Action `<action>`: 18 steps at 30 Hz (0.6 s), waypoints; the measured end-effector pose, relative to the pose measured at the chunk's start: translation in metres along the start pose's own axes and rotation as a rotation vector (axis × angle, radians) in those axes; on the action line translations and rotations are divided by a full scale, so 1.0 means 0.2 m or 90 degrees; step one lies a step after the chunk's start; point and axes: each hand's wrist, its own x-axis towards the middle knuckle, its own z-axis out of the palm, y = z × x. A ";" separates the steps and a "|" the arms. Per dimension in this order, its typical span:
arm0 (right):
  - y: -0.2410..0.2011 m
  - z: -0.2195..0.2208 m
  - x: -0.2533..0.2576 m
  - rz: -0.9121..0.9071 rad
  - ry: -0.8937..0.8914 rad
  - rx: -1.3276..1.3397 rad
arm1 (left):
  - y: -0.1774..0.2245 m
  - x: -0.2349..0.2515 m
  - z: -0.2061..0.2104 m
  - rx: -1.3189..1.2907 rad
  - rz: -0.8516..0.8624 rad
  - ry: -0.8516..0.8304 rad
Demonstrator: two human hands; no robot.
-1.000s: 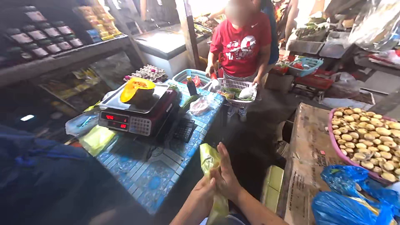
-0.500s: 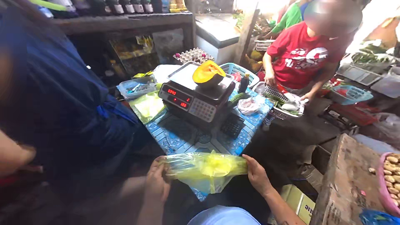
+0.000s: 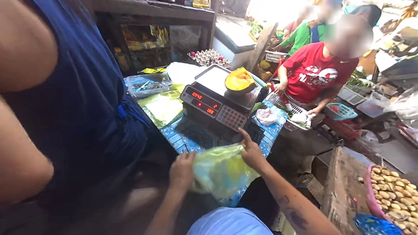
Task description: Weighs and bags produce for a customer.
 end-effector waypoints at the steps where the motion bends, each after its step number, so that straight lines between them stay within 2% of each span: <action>1: -0.01 -0.03 0.07 0.047 -0.046 -0.087 | -0.09 0.03 -0.01 -0.016 -0.069 -0.037; 4: -0.07 -0.05 0.26 0.147 -0.148 -0.298 | -0.21 0.07 -0.01 -0.267 -0.169 -0.074; 7: -0.10 -0.02 0.38 0.195 -0.153 -0.353 | -0.22 0.04 0.04 -0.653 -0.173 -0.087; 9: -0.10 0.00 0.42 0.211 -0.148 -0.369 | -0.20 0.03 0.06 -0.830 -0.160 -0.104; 11: -0.12 0.00 0.43 0.206 -0.144 -0.391 | -0.18 0.04 0.08 -0.886 -0.140 -0.108; 14: -0.14 0.03 0.44 0.184 -0.154 -0.422 | -0.15 0.09 0.14 -0.845 -0.118 -0.087; 18: -0.11 0.01 0.43 0.121 -0.141 -0.370 | -0.04 0.15 0.18 -0.876 -0.087 0.068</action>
